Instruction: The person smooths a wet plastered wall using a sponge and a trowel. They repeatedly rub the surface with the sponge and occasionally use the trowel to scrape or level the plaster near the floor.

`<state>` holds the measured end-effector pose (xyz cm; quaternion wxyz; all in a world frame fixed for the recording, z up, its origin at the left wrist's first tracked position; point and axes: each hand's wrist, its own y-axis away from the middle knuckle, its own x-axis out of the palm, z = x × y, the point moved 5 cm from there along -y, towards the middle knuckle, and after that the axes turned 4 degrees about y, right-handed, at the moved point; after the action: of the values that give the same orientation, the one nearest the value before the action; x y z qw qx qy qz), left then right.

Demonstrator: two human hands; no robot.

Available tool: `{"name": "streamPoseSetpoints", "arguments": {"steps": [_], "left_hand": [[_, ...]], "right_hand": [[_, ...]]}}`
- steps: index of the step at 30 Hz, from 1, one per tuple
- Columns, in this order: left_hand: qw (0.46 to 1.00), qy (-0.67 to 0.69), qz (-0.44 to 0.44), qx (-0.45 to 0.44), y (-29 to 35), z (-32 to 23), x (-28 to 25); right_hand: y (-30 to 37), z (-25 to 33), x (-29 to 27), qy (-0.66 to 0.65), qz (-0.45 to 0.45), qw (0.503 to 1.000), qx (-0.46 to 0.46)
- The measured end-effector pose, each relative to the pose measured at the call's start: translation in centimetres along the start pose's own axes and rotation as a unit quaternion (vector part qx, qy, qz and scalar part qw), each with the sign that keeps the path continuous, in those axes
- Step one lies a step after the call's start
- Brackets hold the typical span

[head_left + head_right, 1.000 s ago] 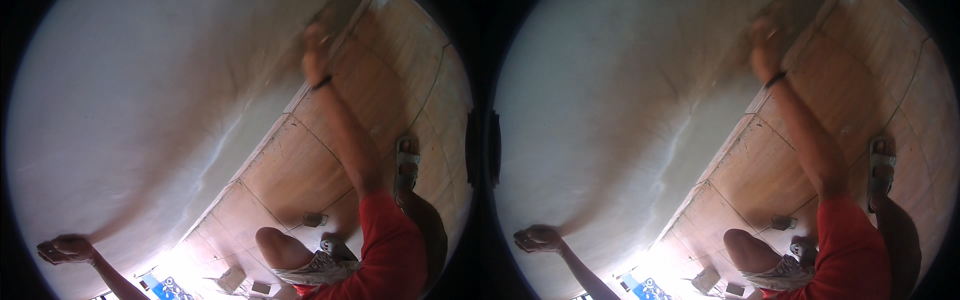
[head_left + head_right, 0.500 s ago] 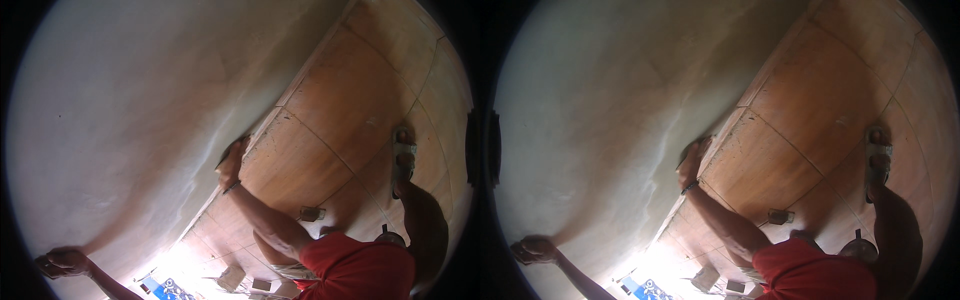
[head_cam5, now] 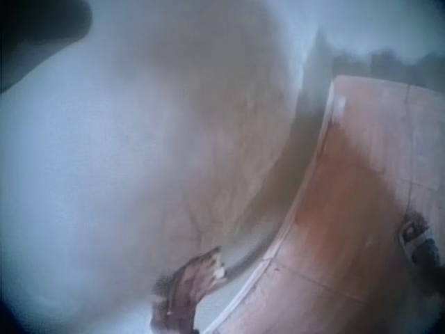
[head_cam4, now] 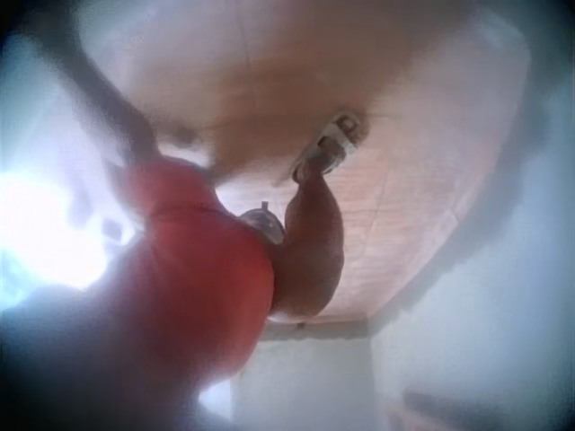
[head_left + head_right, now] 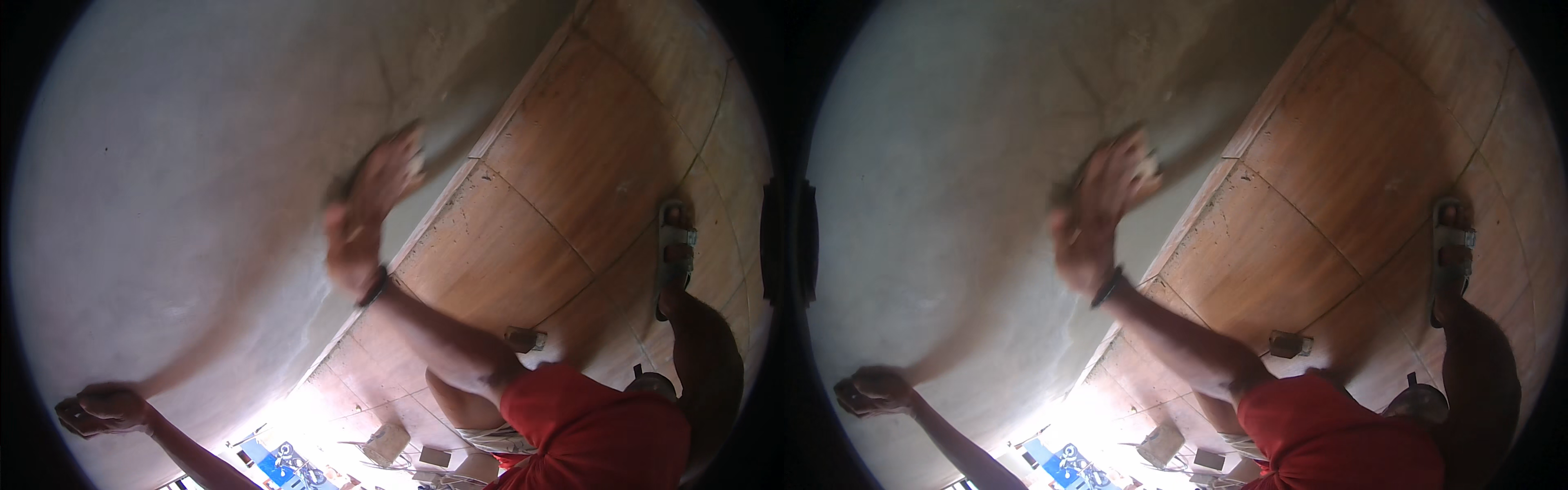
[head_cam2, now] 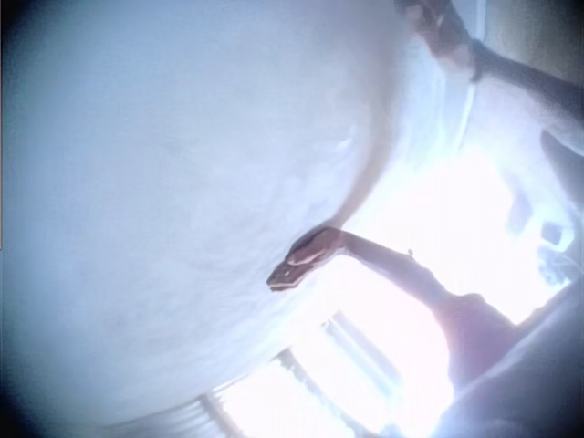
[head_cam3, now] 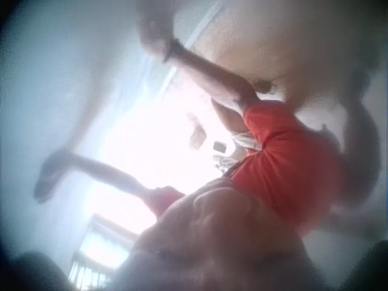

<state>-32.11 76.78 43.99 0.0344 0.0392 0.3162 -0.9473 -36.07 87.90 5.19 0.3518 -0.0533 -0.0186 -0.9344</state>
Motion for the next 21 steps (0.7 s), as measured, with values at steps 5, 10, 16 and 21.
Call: {"name": "streamPoseSetpoints", "arguments": {"steps": [5,10,16,21], "left_hand": [[0.999,0.007,0.053,-0.003,-0.3,1.2,0.1],[0.999,0.02,0.029,0.025,0.5,2.2,-0.4],[0.999,-0.036,0.007,0.006,2.8,3.6,-0.3],[0.992,-0.12,0.006,0.047,3.9,7.0,-0.7]], "right_hand": [[6.7,-6.7,0.3,-0.015,-0.043,0.999,0.025],[-1.3,-11.5,-1.3,-0.23,-0.025,0.925,0.302],[7.4,0.9,1.6,0.075,0.082,0.981,-0.161],[-4.1,-9.3,-3.4,-0.169,-0.003,0.98,0.106]]}}
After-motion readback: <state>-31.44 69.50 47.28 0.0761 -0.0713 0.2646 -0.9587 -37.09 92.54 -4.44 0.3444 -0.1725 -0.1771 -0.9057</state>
